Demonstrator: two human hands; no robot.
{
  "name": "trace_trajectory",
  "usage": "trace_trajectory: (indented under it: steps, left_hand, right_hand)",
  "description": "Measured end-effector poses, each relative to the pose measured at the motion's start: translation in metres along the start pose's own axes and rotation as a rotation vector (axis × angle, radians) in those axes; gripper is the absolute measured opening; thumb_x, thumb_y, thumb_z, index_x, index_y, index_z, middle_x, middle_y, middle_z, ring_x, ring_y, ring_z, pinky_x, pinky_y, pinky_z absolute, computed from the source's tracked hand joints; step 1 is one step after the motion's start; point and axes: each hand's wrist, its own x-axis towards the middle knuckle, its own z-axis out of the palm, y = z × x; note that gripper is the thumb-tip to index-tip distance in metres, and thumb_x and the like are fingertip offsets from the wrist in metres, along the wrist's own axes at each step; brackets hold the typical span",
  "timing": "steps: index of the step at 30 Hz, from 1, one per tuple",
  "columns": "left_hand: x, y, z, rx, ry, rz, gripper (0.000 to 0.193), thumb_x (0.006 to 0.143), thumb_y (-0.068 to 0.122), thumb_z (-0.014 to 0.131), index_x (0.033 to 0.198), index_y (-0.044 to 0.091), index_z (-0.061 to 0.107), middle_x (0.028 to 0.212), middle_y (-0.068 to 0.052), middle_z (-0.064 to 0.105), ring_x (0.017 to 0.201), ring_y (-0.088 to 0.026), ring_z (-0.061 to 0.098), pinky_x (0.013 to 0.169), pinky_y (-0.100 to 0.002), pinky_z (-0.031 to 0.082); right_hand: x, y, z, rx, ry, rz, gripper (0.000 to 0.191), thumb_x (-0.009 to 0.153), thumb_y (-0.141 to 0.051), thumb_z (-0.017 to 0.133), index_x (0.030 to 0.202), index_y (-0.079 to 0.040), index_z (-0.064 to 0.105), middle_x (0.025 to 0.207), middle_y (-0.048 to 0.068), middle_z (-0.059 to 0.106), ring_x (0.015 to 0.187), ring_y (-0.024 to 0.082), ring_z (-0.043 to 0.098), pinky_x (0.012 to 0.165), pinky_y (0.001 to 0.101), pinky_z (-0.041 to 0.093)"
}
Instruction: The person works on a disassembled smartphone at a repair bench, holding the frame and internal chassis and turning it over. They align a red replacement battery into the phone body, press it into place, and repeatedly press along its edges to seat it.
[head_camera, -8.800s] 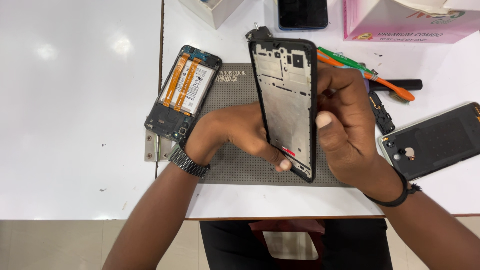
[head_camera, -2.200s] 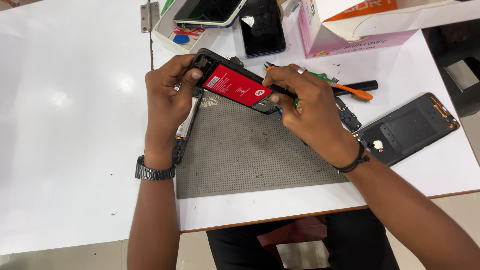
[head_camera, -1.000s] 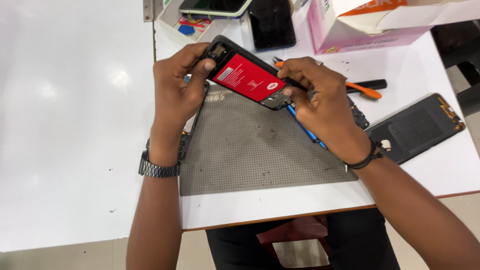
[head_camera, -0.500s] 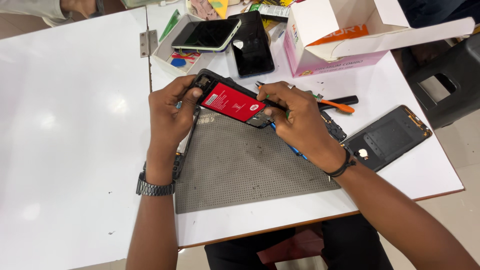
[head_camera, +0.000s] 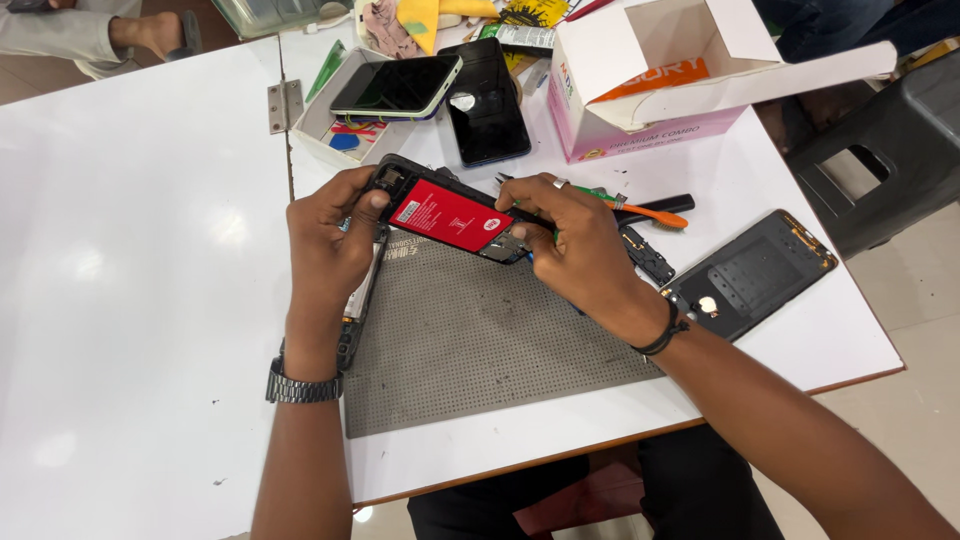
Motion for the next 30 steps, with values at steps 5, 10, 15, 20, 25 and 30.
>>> trace_trajectory:
  steps: [5,10,15,20,25,30]
  left_hand:
    - [0.0003,-0.0027,-0.0006,0.023,0.006,0.008,0.022,0.105,0.012,0.067,0.119,-0.004,0.07,0.098,-0.008,0.077,0.092,-0.012,0.073,0.084,-0.026,0.058]
    - [0.0009,-0.0033,-0.0008,0.055,0.002,0.018,0.022,0.104,0.013,0.067,0.118,-0.004,0.07,0.097,-0.009,0.077,0.091,-0.013,0.074,0.084,-0.027,0.059]
    - [0.001,-0.0041,-0.0014,0.057,0.003,0.016,0.023,0.104,0.014,0.068,0.118,-0.004,0.071,0.097,-0.009,0.077,0.091,-0.014,0.075,0.083,-0.027,0.059]
    - [0.0008,-0.0047,-0.0014,0.054,0.002,0.019,0.024,0.104,0.015,0.068,0.118,-0.004,0.071,0.097,-0.009,0.078,0.092,-0.014,0.075,0.084,-0.027,0.058]
    - [0.0008,-0.0052,-0.0003,0.052,0.011,0.032,0.023,0.104,0.015,0.068,0.119,-0.003,0.071,0.097,-0.009,0.078,0.092,-0.014,0.074,0.084,-0.027,0.058]
    - [0.0003,-0.004,0.0,0.063,0.016,0.029,0.022,0.104,0.015,0.069,0.118,-0.003,0.072,0.096,-0.009,0.078,0.089,-0.012,0.072,0.082,-0.026,0.058]
  right_hand:
    - [0.0004,-0.0023,0.0016,0.004,0.005,0.022,0.031,0.087,0.011,0.067,0.113,-0.007,0.065,0.103,0.007,0.072,0.094,0.019,0.076,0.073,0.0309,0.054]
    - [0.0011,-0.0036,0.0007,-0.035,-0.001,0.032,0.031,0.087,0.009,0.067,0.113,-0.007,0.065,0.104,0.007,0.072,0.095,0.021,0.076,0.072,0.0318,0.053]
    - [0.0008,-0.0046,0.0005,-0.045,-0.003,0.019,0.03,0.088,0.01,0.066,0.112,-0.008,0.065,0.104,0.007,0.071,0.098,0.021,0.076,0.073,0.0318,0.055]
    - [0.0006,-0.0047,0.0005,-0.043,0.001,0.022,0.03,0.088,0.009,0.066,0.112,-0.008,0.065,0.104,0.007,0.072,0.097,0.021,0.076,0.071,0.0319,0.055]
    - [0.0002,-0.0029,0.0003,-0.059,-0.005,0.027,0.03,0.088,0.009,0.067,0.113,-0.008,0.065,0.103,0.006,0.072,0.092,0.02,0.075,0.07,0.0322,0.053]
    - [-0.0002,-0.0013,0.0004,-0.042,0.003,-0.003,0.033,0.087,0.01,0.067,0.115,-0.007,0.064,0.106,0.006,0.072,0.094,0.02,0.075,0.069,0.032,0.053]
